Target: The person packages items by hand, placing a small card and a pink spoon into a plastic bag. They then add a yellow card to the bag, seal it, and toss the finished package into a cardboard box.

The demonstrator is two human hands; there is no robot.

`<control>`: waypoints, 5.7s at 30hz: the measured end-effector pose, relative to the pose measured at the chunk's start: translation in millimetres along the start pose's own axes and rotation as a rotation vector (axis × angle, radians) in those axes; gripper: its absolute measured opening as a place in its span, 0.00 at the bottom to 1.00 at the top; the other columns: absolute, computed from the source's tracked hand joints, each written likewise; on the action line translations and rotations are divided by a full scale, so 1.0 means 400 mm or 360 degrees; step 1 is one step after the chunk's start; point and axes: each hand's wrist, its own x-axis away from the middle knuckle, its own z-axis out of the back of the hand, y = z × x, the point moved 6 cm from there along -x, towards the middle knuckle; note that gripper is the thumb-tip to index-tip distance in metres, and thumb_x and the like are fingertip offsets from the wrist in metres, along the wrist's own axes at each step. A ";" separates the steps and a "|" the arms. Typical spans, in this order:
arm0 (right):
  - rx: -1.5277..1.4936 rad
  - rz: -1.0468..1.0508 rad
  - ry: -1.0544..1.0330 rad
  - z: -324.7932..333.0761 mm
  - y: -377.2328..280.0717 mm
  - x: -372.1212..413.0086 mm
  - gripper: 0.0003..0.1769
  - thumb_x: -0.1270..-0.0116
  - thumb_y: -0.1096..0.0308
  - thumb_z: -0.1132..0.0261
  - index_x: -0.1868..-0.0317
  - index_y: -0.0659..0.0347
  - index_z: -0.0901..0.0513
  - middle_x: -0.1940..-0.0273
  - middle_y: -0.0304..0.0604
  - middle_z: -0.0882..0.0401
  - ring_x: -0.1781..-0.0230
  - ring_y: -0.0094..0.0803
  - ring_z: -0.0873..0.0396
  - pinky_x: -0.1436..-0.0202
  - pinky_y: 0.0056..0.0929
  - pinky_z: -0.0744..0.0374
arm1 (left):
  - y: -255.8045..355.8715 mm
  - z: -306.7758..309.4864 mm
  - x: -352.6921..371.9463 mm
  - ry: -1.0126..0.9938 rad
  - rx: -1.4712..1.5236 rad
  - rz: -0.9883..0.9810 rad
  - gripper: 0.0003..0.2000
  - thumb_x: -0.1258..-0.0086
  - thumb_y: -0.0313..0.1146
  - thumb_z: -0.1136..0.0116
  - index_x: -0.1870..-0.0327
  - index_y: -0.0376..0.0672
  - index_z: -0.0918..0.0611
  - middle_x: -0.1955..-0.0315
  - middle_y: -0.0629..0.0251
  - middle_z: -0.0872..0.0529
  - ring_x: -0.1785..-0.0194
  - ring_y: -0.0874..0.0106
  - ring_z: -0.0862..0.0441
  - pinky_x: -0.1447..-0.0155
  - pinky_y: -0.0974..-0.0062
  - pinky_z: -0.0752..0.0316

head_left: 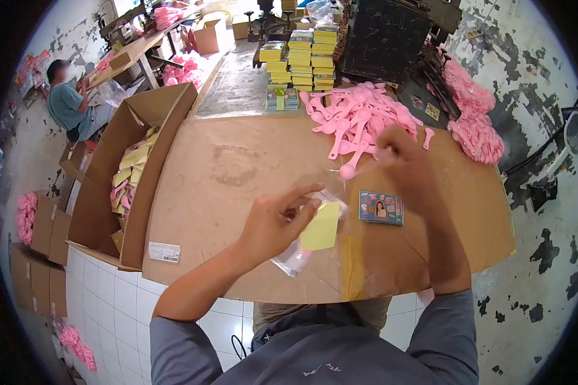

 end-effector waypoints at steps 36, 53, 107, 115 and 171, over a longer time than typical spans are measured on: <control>-0.1015 -0.0408 -0.0676 -0.210 0.064 0.129 0.09 0.27 0.72 0.30 0.51 0.69 0.16 0.57 0.40 0.14 0.57 0.21 0.16 0.55 0.23 0.17 | -0.066 -0.012 -0.008 0.0128 0.0471 0.0125 0.11 0.19 0.28 0.41 0.44 0.31 0.17 0.58 0.58 0.08 0.57 0.78 0.12 0.57 0.80 0.16; -0.1017 -0.0553 -0.0543 -0.181 0.120 0.124 0.13 0.25 0.69 0.32 0.46 0.69 0.15 0.56 0.40 0.12 0.57 0.22 0.15 0.52 0.24 0.15 | -0.081 -0.026 -0.024 0.0028 0.0736 0.0288 0.11 0.21 0.28 0.37 0.44 0.34 0.15 0.55 0.59 0.08 0.55 0.76 0.11 0.53 0.76 0.15; -0.1068 -0.0371 -0.0615 -0.172 0.166 0.117 0.09 0.26 0.75 0.32 0.49 0.70 0.13 0.52 0.43 0.13 0.50 0.25 0.16 0.46 0.26 0.18 | -0.148 -0.005 -0.040 -0.0029 0.0620 0.0277 0.08 0.23 0.24 0.36 0.48 0.32 0.12 0.55 0.61 0.08 0.56 0.78 0.12 0.52 0.79 0.15; -0.1117 -0.0454 -0.0649 -0.192 0.194 0.121 0.10 0.27 0.76 0.31 0.47 0.69 0.16 0.53 0.42 0.13 0.51 0.25 0.16 0.43 0.27 0.19 | -0.155 -0.010 -0.046 -0.0025 0.0732 0.0380 0.12 0.24 0.26 0.34 0.43 0.36 0.15 0.57 0.61 0.08 0.55 0.78 0.12 0.54 0.78 0.15; -0.0018 -0.0205 -0.0505 0.058 0.294 0.146 0.06 0.34 0.74 0.29 0.58 0.64 0.15 0.61 0.37 0.17 0.59 0.28 0.21 0.51 0.32 0.22 | -0.175 -0.012 -0.047 -0.0030 -0.0428 0.0366 0.10 0.35 0.32 0.26 0.58 0.38 0.14 0.69 0.65 0.13 0.71 0.73 0.19 0.63 0.71 0.23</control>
